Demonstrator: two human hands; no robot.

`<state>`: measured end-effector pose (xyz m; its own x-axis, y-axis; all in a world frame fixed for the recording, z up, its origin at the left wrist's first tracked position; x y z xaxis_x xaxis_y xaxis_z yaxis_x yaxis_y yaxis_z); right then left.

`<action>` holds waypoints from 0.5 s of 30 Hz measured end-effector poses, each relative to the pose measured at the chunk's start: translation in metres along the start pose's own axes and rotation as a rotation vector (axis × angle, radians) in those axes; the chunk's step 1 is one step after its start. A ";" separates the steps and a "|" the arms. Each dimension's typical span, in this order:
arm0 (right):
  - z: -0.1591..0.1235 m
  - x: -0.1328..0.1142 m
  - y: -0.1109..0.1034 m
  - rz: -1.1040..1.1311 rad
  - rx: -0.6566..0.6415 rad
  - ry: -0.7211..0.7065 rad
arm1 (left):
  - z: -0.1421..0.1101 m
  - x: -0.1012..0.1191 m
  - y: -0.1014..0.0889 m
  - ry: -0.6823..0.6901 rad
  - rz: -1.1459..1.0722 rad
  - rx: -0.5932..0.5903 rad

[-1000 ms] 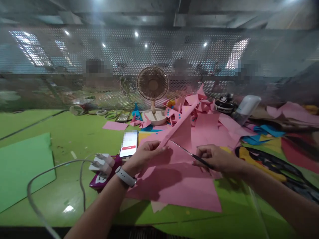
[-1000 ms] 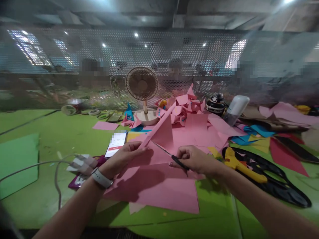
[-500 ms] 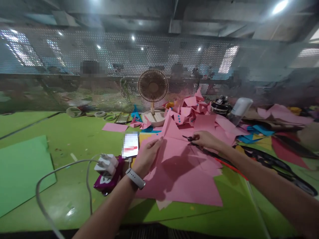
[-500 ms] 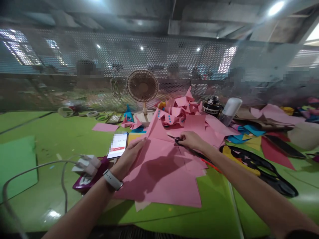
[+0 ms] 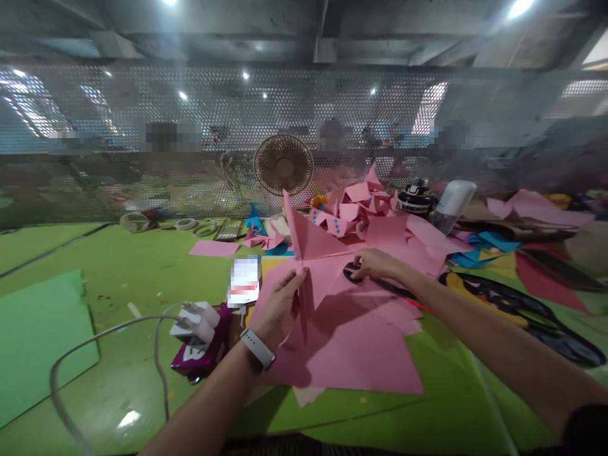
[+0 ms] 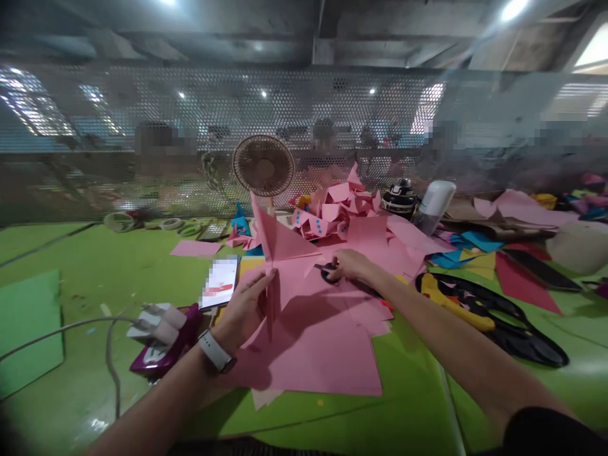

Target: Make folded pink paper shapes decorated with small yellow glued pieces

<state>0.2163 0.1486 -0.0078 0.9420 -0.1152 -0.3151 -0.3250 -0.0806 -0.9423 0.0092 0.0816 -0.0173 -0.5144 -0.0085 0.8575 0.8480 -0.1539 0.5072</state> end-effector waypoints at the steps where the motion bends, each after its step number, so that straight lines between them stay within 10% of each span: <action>1: -0.003 -0.001 -0.002 0.025 -0.009 -0.021 | 0.000 0.000 -0.002 0.003 -0.014 0.034; 5: -0.027 -0.009 -0.016 0.166 0.007 -0.135 | -0.003 -0.003 -0.001 -0.005 -0.006 0.071; 9: -0.059 -0.013 -0.024 0.362 -0.018 -0.236 | -0.009 -0.010 0.016 -0.088 0.139 -0.145; 15: -0.146 -0.025 -0.065 0.104 0.677 -0.629 | -0.012 -0.016 0.021 -0.211 0.296 -0.363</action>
<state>0.2022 0.0121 0.0779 0.8469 0.4849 -0.2184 -0.4793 0.5181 -0.7084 0.0336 0.0666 -0.0211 -0.1901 0.0900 0.9776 0.8355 -0.5082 0.2092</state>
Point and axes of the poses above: each hand's wrist, its own z-axis towards the middle knuckle, its own y-axis out of the palm, x = y × z, the point moved 10 cm from there along z, towards the middle knuckle, and after that the axes turned 15 degrees about y, right-handed, at the moved point
